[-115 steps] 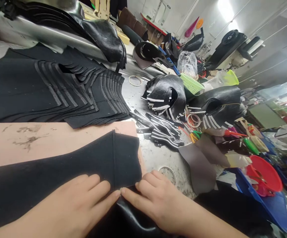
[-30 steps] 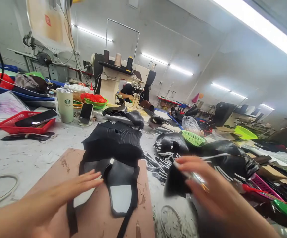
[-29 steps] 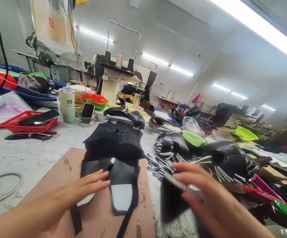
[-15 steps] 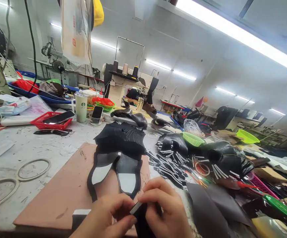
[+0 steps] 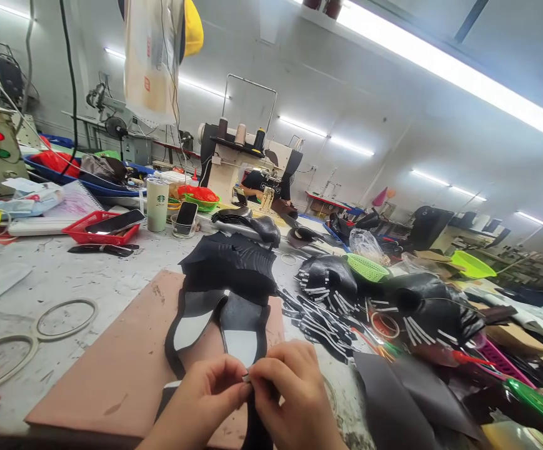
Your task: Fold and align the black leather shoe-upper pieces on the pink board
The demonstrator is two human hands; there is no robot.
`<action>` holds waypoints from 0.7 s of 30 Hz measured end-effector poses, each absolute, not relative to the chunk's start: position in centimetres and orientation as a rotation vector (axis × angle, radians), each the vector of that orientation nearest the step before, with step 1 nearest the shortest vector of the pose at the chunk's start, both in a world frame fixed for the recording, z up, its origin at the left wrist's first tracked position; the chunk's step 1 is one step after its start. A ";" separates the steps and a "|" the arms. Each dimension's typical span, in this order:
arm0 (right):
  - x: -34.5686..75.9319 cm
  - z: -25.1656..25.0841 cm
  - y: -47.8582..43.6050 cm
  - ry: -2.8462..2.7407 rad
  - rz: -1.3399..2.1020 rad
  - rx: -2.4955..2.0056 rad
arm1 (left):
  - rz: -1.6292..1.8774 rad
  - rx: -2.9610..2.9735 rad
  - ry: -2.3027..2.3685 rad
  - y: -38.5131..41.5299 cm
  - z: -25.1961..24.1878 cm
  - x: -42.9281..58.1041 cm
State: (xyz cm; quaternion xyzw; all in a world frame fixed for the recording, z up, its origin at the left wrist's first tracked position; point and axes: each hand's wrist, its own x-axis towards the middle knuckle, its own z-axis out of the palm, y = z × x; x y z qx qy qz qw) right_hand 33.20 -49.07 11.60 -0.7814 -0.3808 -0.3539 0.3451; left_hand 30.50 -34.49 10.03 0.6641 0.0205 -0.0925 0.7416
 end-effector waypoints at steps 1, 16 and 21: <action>33.3 11.7 -49.2 -1.007 -0.927 -2.039 | -0.196 1.440 0.059 -34.6 10.0 30.5; 34.5 12.2 -48.6 -1.055 -1.248 -2.131 | -0.002 1.973 -0.128 -34.6 11.9 31.5; 33.9 9.6 -48.5 -0.860 -1.054 -2.006 | -0.108 1.933 -0.076 -34.4 11.3 31.6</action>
